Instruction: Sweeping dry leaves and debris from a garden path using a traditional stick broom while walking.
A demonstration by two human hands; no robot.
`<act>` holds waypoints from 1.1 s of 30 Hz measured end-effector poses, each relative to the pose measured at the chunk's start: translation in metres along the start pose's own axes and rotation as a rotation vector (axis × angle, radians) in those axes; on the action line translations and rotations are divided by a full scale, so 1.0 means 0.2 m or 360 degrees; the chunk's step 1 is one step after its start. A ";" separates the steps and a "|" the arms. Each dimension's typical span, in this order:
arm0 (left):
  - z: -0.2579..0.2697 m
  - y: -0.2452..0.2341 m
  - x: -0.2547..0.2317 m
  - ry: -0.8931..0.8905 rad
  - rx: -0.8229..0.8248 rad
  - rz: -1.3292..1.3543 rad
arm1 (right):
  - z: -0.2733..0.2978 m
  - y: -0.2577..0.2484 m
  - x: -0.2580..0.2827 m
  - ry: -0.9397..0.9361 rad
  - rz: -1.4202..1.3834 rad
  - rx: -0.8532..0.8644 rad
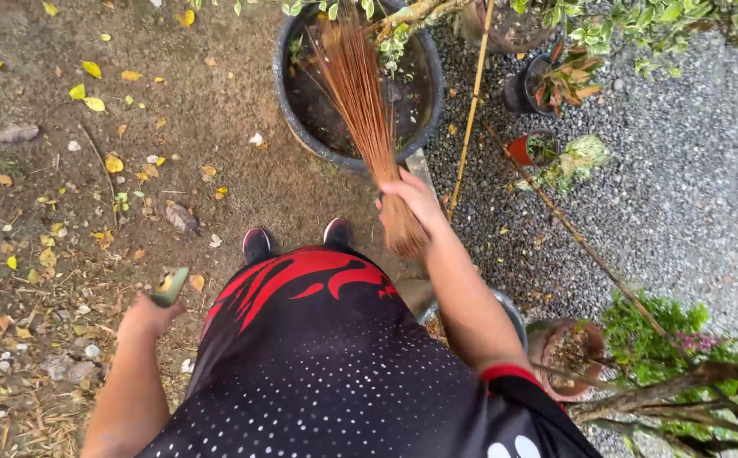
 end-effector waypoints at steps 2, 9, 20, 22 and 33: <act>0.11 0.02 -0.05 -0.0025 0.0019 0.0037 | -0.39 0.01 -0.11 -0.0024 -0.0039 0.0234; 0.09 0.23 0.04 -0.0132 -0.0020 0.0223 | 0.23 0.07 0.34 -0.0324 0.0206 0.0515; 0.23 0.09 -0.10 -0.0130 -0.0070 0.0303 | -0.17 0.13 0.33 -0.0152 0.0079 0.0546; 0.28 0.04 -0.19 -0.0117 -0.0054 0.0344 | -0.01 0.08 0.36 -0.0211 0.0296 0.0585; 0.10 0.06 -0.13 -0.0001 -0.0030 0.0129 | -0.38 0.16 0.29 0.0052 0.0171 0.0462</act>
Point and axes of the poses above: each hand's wrist, its own z-axis away from the middle knuckle, its own y-axis out of the palm, x = y × z, the point moved 10 cm from there along -z, towards the middle knuckle, and after that the axes turned 9 degrees about z, right-handed, at the moved point
